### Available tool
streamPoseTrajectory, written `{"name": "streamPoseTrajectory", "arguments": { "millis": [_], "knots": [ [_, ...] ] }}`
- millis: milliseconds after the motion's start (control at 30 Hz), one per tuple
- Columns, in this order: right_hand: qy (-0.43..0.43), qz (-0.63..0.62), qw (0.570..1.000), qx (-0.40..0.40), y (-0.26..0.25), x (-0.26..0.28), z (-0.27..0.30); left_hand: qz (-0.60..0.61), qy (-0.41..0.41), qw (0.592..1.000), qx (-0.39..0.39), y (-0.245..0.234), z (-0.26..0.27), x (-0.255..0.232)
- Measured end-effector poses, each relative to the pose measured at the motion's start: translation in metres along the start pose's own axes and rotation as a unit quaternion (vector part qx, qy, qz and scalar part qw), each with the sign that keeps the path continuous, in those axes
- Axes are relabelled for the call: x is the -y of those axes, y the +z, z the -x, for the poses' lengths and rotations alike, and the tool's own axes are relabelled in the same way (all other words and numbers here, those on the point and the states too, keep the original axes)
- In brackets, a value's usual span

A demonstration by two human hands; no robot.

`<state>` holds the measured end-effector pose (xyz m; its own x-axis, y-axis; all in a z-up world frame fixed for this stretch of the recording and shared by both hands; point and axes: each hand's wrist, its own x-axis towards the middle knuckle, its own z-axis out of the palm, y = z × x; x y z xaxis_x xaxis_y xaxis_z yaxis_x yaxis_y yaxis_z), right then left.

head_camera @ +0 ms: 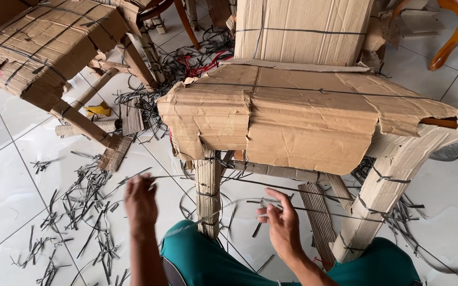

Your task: Wrapping a wooden chair in cardboard and securing it with plastic ties.

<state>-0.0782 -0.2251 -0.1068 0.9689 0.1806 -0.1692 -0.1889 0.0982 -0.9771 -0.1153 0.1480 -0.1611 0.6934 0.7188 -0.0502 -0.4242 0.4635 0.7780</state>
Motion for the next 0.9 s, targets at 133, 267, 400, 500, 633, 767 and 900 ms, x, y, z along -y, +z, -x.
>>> {"name": "streamPoseTrajectory", "arguments": {
  "millis": [133,267,400,500,633,767,900],
  "knots": [
    [0.001,-0.128,0.992,0.020,0.002,0.018,0.020,0.005,0.064,0.995,-0.073,0.011,0.027,-0.073],
    [-0.061,0.014,0.996,0.059,0.010,0.038,0.019,0.118,0.160,0.966,-0.166,0.031,0.040,-0.147],
    [-0.194,0.375,0.904,0.064,0.003,0.025,-0.005,0.098,0.240,0.959,-0.116,0.054,0.069,-0.195],
    [-0.179,0.511,0.829,0.138,-0.011,-0.003,-0.018,0.049,0.271,0.957,-0.089,0.070,0.091,-0.206],
    [-0.182,0.568,0.782,0.179,-0.015,-0.049,-0.016,0.061,0.264,0.960,-0.072,0.062,0.106,-0.209],
    [-0.105,0.633,0.711,0.288,-0.041,-0.096,-0.023,0.088,0.253,0.963,-0.027,0.054,0.115,-0.206],
    [0.042,0.603,0.670,0.430,-0.049,-0.086,-0.010,0.080,0.240,0.967,-0.006,0.084,0.136,-0.209]
  ]
}}
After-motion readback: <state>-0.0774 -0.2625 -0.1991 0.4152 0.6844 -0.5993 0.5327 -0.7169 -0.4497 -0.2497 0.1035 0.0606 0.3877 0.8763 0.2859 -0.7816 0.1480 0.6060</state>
